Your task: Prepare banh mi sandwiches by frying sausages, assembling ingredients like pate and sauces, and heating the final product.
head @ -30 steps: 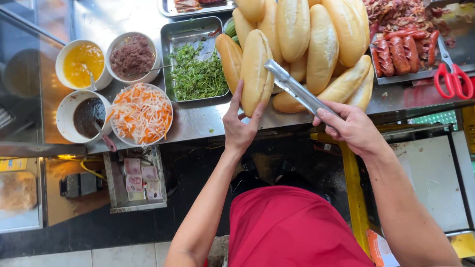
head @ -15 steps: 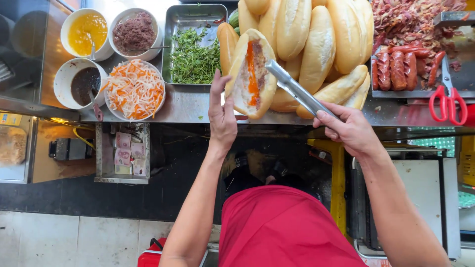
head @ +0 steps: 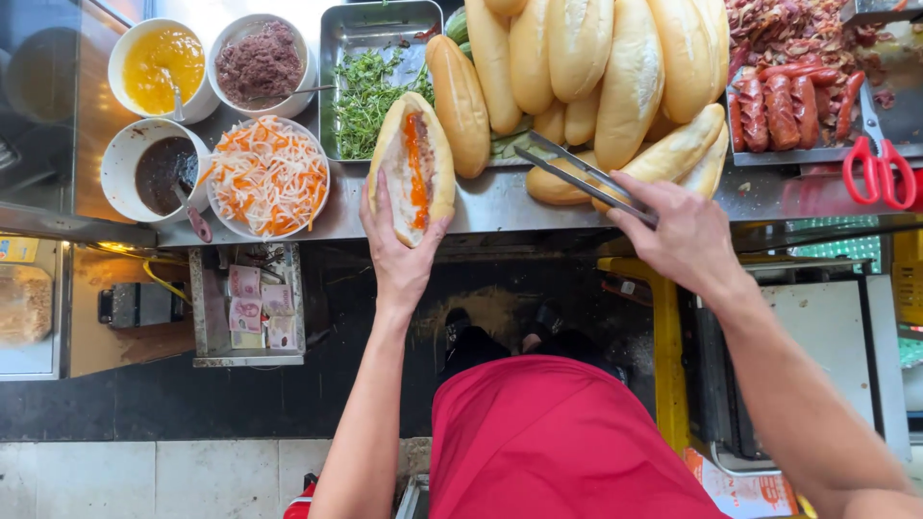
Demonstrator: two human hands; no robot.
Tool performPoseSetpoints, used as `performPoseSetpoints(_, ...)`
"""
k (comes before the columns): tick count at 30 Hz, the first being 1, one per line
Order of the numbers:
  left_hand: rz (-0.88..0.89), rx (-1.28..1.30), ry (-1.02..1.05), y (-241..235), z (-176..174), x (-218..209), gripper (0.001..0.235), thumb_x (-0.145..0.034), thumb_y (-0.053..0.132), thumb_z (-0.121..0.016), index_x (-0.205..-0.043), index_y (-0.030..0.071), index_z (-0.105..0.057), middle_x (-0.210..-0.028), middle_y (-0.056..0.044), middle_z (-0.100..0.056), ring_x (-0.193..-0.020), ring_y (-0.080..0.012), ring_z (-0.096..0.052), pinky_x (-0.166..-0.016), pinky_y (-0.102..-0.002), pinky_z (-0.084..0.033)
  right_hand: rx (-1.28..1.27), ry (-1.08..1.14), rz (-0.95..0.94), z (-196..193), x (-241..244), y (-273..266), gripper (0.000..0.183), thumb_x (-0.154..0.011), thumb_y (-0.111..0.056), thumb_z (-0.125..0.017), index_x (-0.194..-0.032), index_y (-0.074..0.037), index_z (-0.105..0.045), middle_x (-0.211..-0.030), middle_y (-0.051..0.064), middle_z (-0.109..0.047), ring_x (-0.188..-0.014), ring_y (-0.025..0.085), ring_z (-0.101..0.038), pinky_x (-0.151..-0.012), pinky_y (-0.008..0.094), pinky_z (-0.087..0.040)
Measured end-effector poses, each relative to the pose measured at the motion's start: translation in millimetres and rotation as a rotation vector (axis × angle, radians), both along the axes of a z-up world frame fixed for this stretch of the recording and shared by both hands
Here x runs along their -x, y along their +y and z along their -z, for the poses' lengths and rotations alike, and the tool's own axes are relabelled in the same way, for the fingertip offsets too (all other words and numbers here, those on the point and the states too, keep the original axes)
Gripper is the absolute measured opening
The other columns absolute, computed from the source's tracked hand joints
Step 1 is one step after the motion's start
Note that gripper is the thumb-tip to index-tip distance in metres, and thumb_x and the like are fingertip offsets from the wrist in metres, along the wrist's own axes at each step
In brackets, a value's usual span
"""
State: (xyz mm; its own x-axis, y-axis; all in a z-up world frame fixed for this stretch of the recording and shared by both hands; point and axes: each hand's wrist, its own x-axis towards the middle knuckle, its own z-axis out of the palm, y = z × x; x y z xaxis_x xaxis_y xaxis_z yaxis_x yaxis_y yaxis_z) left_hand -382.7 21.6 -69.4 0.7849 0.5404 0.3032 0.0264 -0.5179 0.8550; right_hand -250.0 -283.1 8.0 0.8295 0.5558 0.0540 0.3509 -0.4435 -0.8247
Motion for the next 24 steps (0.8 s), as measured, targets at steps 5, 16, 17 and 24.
performPoseSetpoints(5, 0.094, -0.042, 0.006, 23, -6, 12, 0.109, -0.081, 0.021, -0.093, -0.164, 0.009, -0.024, -0.162, -0.022, -0.031, -0.152, -0.0396, -0.035, -0.127, -0.047, -0.031, 0.742, -0.460, -0.002, -21, 4, 58, 0.044, -0.091, -0.033, -0.073, -0.134, -0.024, -0.070, -0.091, 0.011, -0.070, -0.076, 0.035, -0.070, -0.063, 0.049, -0.055)
performPoseSetpoints(16, 0.200, 0.076, -0.058, 36, 0, 3, 0.115, -0.079, 0.023, -0.094, -0.166, 0.011, -0.019, -0.160, -0.022, -0.031, -0.150, -0.0385, -0.038, -0.127, -0.046, -0.035, 0.705, -0.518, 0.284, 14, 55, 79, 0.038, -0.096, -0.025, -0.071, -0.133, -0.016, -0.072, -0.088, 0.012, -0.072, -0.072, 0.036, -0.070, -0.062, 0.048, -0.055)
performPoseSetpoints(17, 0.219, 0.089, -0.061, 37, 2, 1, 0.116, -0.078, 0.023, -0.094, -0.166, 0.012, -0.020, -0.160, -0.022, -0.031, -0.150, -0.0384, -0.038, -0.127, -0.046, -0.035, 0.657, -0.518, 0.335, 14, 58, 77, 0.038, -0.097, -0.024, -0.072, -0.134, -0.015, -0.073, -0.087, 0.012, -0.073, -0.072, 0.037, -0.070, -0.064, 0.049, -0.055)
performPoseSetpoints(24, 0.272, 0.067, -0.043, 47, -10, -30, 0.121, -0.072, 0.025, -0.098, -0.164, 0.014, -0.020, -0.160, -0.021, -0.029, -0.150, -0.0379, -0.038, -0.125, -0.044, -0.036, 0.332, -0.181, 0.441, -53, 56, 45, 0.039, -0.100, -0.024, -0.076, -0.137, -0.015, -0.072, -0.096, 0.015, -0.076, -0.083, 0.022, -0.071, -0.075, 0.035, -0.055)
